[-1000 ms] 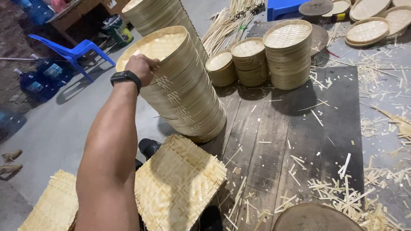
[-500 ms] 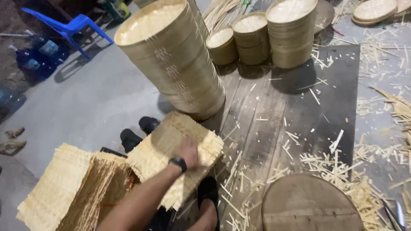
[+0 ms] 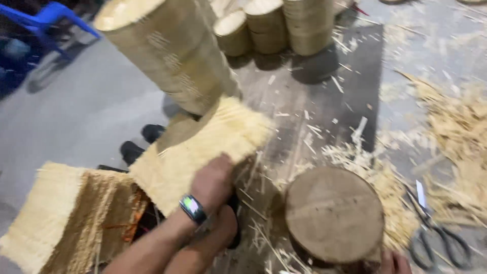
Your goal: Assembling bamboo weaving pieces onto circular frames and trimming the excess edges using a wooden mold and scissors.
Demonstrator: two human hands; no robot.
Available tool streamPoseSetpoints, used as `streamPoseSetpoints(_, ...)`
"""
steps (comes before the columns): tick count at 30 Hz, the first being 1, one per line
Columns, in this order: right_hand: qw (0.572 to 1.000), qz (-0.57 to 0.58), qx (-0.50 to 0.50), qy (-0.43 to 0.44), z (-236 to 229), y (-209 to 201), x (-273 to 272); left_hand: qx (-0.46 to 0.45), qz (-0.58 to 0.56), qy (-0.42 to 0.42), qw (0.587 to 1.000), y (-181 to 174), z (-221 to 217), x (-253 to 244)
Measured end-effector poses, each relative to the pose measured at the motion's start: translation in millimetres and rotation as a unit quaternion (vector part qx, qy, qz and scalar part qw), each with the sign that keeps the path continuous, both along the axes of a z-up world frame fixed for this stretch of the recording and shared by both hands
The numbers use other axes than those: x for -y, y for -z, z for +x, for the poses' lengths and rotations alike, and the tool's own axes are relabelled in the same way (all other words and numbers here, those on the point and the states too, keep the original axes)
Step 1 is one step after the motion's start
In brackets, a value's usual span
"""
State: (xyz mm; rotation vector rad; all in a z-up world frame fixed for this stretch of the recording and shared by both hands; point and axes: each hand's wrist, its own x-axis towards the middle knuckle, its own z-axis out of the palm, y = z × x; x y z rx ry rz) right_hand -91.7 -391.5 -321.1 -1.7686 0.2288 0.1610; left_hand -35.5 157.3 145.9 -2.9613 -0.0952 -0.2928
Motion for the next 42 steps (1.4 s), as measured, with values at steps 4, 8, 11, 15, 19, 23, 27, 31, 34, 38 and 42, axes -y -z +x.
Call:
streamPoseSetpoints(4, 0.978, 0.18, -0.098, 0.026, 72.6, -177.9, -44.7, -0.056, -0.143, 0.248, 0.956, 67.9, -47.3, 117.6)
streamPoseSetpoints(8, 0.9, 0.302, -0.313, 0.044, 94.5, -232.7, -55.2, -0.061, -0.193, 0.445, 0.872, 141.8, -86.0, 181.4)
streamPoseSetpoints(11, 0.974, -0.036, -0.216, -0.055, 89.1, -183.5, -44.4, -0.132, -0.363, 0.393, 0.835, 126.1, -71.9, 189.8)
streamPoseSetpoints(15, 0.977, -0.004, -0.211, -0.009, 84.4, -189.2, -51.5, -0.29, -0.429, -0.235, 0.822, 111.9, 11.2, 152.4)
streamPoseSetpoints(19, 0.988, -0.028, -0.151, -0.021, 94.1, -194.1, -49.1, -0.197, -0.583, -0.305, 0.727, 219.8, 23.4, 79.4)
streamPoseSetpoints(23, 0.982, 0.031, -0.183, -0.021, 99.6, -197.3, -50.9, -0.275, -0.65, -0.283, 0.65, 260.3, 16.9, 59.4)
streamPoseSetpoints(27, 0.976, -0.11, -0.186, -0.024, 107.3, -208.5, -65.6, -0.216, -0.695, -0.313, 0.61, 268.1, 21.5, 52.6)
streamPoseSetpoints(31, 0.983, -0.08, -0.159, -0.041, 114.4, -212.1, -80.1, -0.203, -0.656, -0.337, 0.644, 261.5, 14.0, 47.4)
streamPoseSetpoints(34, 0.98, -0.055, -0.191, -0.029, 122.4, -209.7, -83.9, -0.177, -0.637, -0.314, 0.681, 274.7, 18.4, 39.8)
streamPoseSetpoints(38, 0.929, -0.368, 0.025, -0.029, 105.8, -299.3, -131.0, -0.159, -0.631, -0.309, 0.694, 260.8, 12.8, 51.8)
streamPoseSetpoints(42, 0.862, -0.446, -0.034, -0.237, 93.9, -344.6, -189.9, -0.153, -0.622, -0.309, 0.703, 252.9, 8.7, 61.4)
